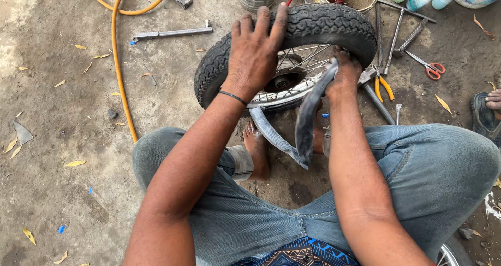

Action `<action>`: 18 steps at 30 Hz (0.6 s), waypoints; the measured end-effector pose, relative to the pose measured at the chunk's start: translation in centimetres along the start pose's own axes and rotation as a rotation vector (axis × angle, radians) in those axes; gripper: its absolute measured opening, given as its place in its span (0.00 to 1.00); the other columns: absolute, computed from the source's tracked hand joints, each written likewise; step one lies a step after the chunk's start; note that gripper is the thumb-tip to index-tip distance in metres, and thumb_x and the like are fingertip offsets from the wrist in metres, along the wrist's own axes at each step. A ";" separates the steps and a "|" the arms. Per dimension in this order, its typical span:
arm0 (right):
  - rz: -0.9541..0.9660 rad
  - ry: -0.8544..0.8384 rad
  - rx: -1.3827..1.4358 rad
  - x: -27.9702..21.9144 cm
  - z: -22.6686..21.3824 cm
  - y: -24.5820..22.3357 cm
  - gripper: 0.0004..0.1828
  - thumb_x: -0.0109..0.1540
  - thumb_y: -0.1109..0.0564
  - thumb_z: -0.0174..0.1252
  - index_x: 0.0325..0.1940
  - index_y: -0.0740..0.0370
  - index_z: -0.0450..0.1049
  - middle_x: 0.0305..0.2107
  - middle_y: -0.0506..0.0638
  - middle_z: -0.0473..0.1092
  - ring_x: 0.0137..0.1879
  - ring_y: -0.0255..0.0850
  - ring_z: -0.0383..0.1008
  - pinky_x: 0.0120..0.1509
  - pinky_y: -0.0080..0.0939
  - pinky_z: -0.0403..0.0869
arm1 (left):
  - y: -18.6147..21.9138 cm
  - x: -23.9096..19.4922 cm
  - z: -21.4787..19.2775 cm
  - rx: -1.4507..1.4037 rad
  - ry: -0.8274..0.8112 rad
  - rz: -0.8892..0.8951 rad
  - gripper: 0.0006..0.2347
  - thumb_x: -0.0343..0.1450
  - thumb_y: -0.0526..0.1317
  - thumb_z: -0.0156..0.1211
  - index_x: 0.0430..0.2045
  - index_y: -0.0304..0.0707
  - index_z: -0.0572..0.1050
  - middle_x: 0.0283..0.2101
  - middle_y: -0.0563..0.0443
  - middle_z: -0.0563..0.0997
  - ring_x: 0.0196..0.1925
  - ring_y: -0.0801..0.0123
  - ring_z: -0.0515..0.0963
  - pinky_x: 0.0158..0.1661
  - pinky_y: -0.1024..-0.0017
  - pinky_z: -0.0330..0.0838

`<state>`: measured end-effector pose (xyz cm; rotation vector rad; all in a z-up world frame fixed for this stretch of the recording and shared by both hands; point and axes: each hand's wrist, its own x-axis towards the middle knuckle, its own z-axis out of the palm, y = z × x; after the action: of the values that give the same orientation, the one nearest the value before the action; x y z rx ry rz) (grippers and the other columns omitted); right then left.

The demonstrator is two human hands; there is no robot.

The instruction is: The person removes a motorcycle tire from its rim using tire levers and a hammer. They then separate the inner tube from the tire and place it on the ground.

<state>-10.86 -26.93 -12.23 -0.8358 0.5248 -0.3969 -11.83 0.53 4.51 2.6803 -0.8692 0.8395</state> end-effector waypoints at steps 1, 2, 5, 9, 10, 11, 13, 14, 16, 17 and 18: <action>0.018 -0.109 0.111 -0.2 -0.4 -0.7 0.09 0.61 0.63 0.68 0.39 0.57 0.73 0.22 0.45 0.66 0.24 0.37 0.66 0.26 0.39 0.65 | 0.8 0.2 -0.1 0.013 -0.031 -0.011 0.33 0.67 0.32 0.59 0.71 0.38 0.57 0.63 0.30 0.69 0.60 0.38 0.71 0.58 0.41 0.65; 0.036 -0.218 0.221 -0.5 -0.4 -1.4 0.09 0.62 0.63 0.67 0.38 0.58 0.72 0.20 0.44 0.64 0.23 0.37 0.64 0.25 0.38 0.64 | 1.2 0.5 -0.2 0.026 -0.062 -0.021 0.33 0.68 0.33 0.59 0.71 0.37 0.56 0.63 0.28 0.68 0.61 0.36 0.70 0.59 0.40 0.64; -0.067 -0.289 0.077 -3.0 1.1 -1.9 0.08 0.63 0.65 0.64 0.38 0.60 0.70 0.22 0.44 0.64 0.22 0.35 0.62 0.24 0.39 0.62 | 2.1 1.0 -0.5 -0.055 -0.010 -0.081 0.33 0.65 0.36 0.59 0.68 0.32 0.55 0.67 0.29 0.65 0.69 0.30 0.64 0.63 0.34 0.59; -0.130 -0.289 -0.287 -7.3 6.2 -1.4 0.07 0.64 0.63 0.57 0.46 0.58 0.73 0.32 0.43 0.73 0.31 0.34 0.70 0.29 0.35 0.66 | 4.2 1.9 -0.5 0.034 -0.007 -0.061 0.29 0.72 0.38 0.55 0.71 0.44 0.55 0.69 0.28 0.63 0.70 0.29 0.62 0.63 0.31 0.57; -0.180 -0.356 -0.324 -7.9 8.1 -1.1 0.11 0.62 0.64 0.57 0.49 0.58 0.73 0.36 0.42 0.74 0.38 0.33 0.71 0.37 0.34 0.69 | 4.1 2.3 -0.4 0.107 -0.015 -0.079 0.29 0.71 0.40 0.54 0.70 0.44 0.55 0.67 0.28 0.64 0.68 0.27 0.63 0.62 0.30 0.58; -0.229 -0.423 -0.361 -8.3 9.7 -0.9 0.15 0.61 0.66 0.57 0.52 0.59 0.72 0.41 0.40 0.74 0.45 0.32 0.73 0.45 0.33 0.72 | 3.9 2.6 -0.3 0.182 -0.023 -0.098 0.29 0.70 0.41 0.54 0.70 0.45 0.55 0.66 0.27 0.65 0.67 0.26 0.64 0.61 0.29 0.58; -0.323 -0.512 -0.472 -8.4 12.0 -0.4 0.18 0.60 0.67 0.58 0.55 0.61 0.71 0.46 0.41 0.75 0.52 0.33 0.75 0.54 0.34 0.76 | 2.4 2.9 0.8 0.241 0.094 -0.080 0.28 0.74 0.39 0.54 0.71 0.46 0.55 0.66 0.27 0.66 0.66 0.26 0.65 0.61 0.31 0.60; -0.367 -0.535 -0.546 -8.0 12.9 0.0 0.18 0.61 0.67 0.60 0.55 0.64 0.72 0.46 0.43 0.76 0.52 0.35 0.75 0.54 0.36 0.76 | 1.3 3.0 1.8 0.268 0.147 -0.070 0.27 0.76 0.38 0.54 0.72 0.47 0.55 0.66 0.27 0.66 0.66 0.27 0.66 0.61 0.31 0.60; -0.458 -0.515 -0.699 -7.1 13.3 1.4 0.15 0.62 0.67 0.62 0.53 0.67 0.73 0.42 0.50 0.75 0.48 0.41 0.74 0.51 0.42 0.76 | -0.9 3.0 4.3 0.325 0.125 -0.110 0.26 0.76 0.37 0.55 0.71 0.47 0.58 0.64 0.29 0.68 0.64 0.30 0.69 0.60 0.37 0.63; -0.504 -0.486 -0.782 -6.6 13.2 2.5 0.12 0.62 0.67 0.62 0.50 0.68 0.74 0.37 0.55 0.75 0.44 0.44 0.72 0.48 0.46 0.75 | -1.9 3.0 5.6 0.299 0.159 -0.104 0.25 0.74 0.37 0.56 0.69 0.49 0.60 0.61 0.32 0.70 0.61 0.32 0.70 0.60 0.38 0.64; -0.508 -0.426 -0.838 -6.4 12.6 3.7 0.12 0.62 0.65 0.63 0.49 0.68 0.72 0.36 0.56 0.75 0.43 0.47 0.74 0.49 0.48 0.75 | -2.8 3.0 6.8 0.273 0.194 -0.098 0.24 0.73 0.36 0.56 0.67 0.51 0.63 0.58 0.35 0.71 0.59 0.33 0.72 0.59 0.39 0.64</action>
<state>-8.21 -13.82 -6.30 -1.8316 0.0459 -0.4445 -5.03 -1.00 0.65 2.7763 -0.6119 1.2487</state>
